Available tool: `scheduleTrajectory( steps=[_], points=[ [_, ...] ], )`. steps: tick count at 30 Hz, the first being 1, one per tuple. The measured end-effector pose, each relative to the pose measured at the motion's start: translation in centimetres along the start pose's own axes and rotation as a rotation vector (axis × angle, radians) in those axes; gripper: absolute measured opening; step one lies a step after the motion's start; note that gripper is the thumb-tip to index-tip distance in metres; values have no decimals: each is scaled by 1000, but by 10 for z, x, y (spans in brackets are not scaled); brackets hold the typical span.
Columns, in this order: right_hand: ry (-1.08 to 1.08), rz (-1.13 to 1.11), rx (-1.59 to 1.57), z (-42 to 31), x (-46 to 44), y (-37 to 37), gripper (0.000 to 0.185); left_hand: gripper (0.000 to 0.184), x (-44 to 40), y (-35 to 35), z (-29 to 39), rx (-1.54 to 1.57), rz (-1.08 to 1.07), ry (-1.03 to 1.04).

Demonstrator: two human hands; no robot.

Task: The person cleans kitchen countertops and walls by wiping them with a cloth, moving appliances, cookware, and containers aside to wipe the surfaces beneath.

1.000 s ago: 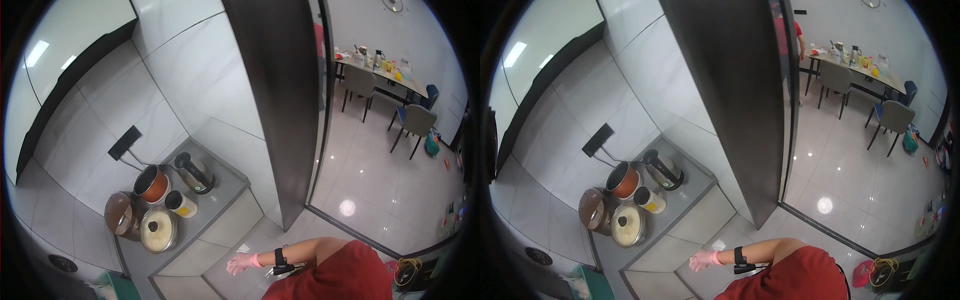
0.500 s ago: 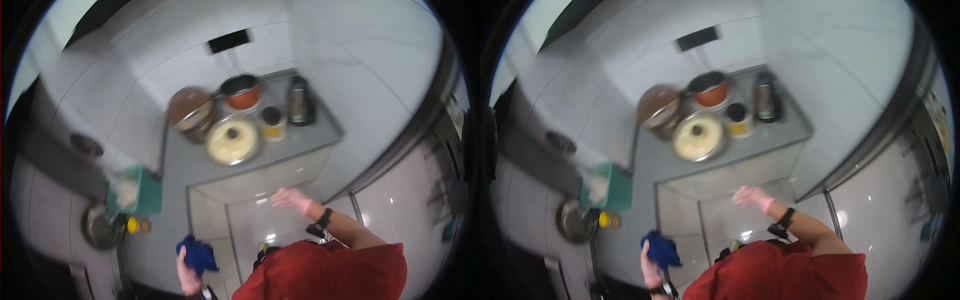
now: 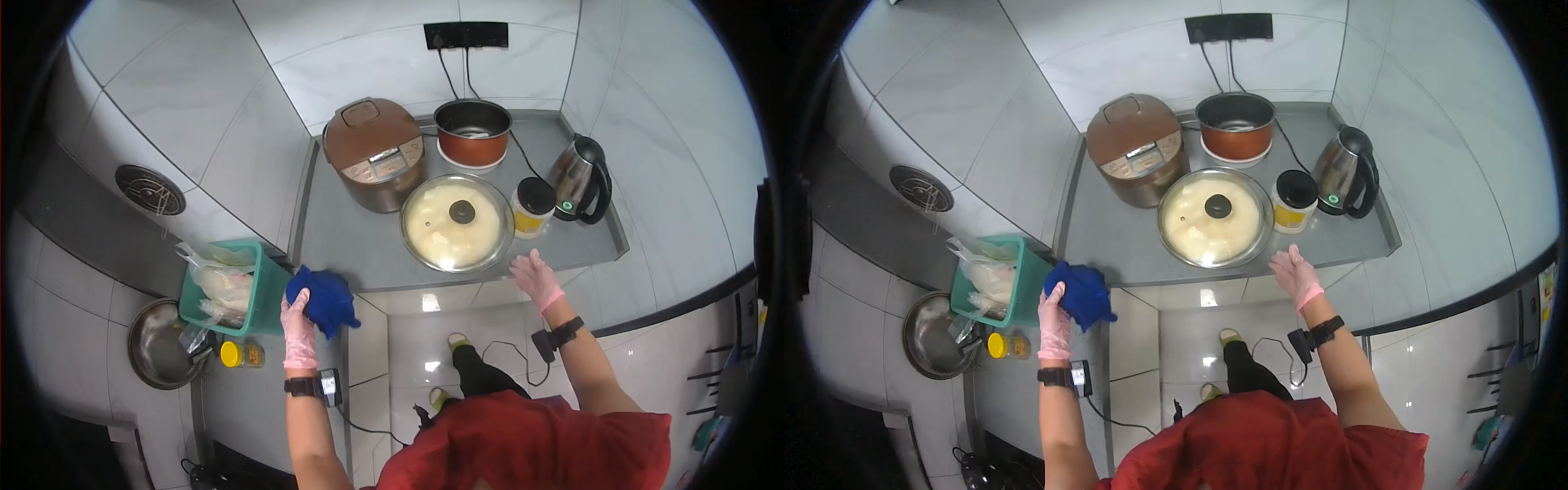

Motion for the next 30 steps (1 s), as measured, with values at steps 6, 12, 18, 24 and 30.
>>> scheduleTrajectory(
  steps=[6, 12, 18, 24, 30],
  points=[
    [76, -72, -163, -30, -49, 46, 80, 57, -35, 39, -73, -245, -115, -123],
    [-36, 53, -136, -32, -79, 53, 63, 44, -38, 156, -107, -224, -395, -329],
    [-20, 202, 221, -38, -71, 43, 53, 36, -54, 212, -132, -262, -486, -348],
    [-332, 312, 55, -72, -67, 41, 30, 32, -65, 213, -151, -104, -352, -419],
    [-170, 190, -73, -63, -90, 31, 23, 26, -64, 225, -145, 83, -388, -485]
  ],
)
Point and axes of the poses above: each hand's wrist, its own x-axis away from the middle knuckle, its own y-axis out of the palm, z = x × y, the point moved 8 cm from there along -x, towards the middle knuckle, and after that the axes turned 11 degrees about y, right-handed, at the moved point
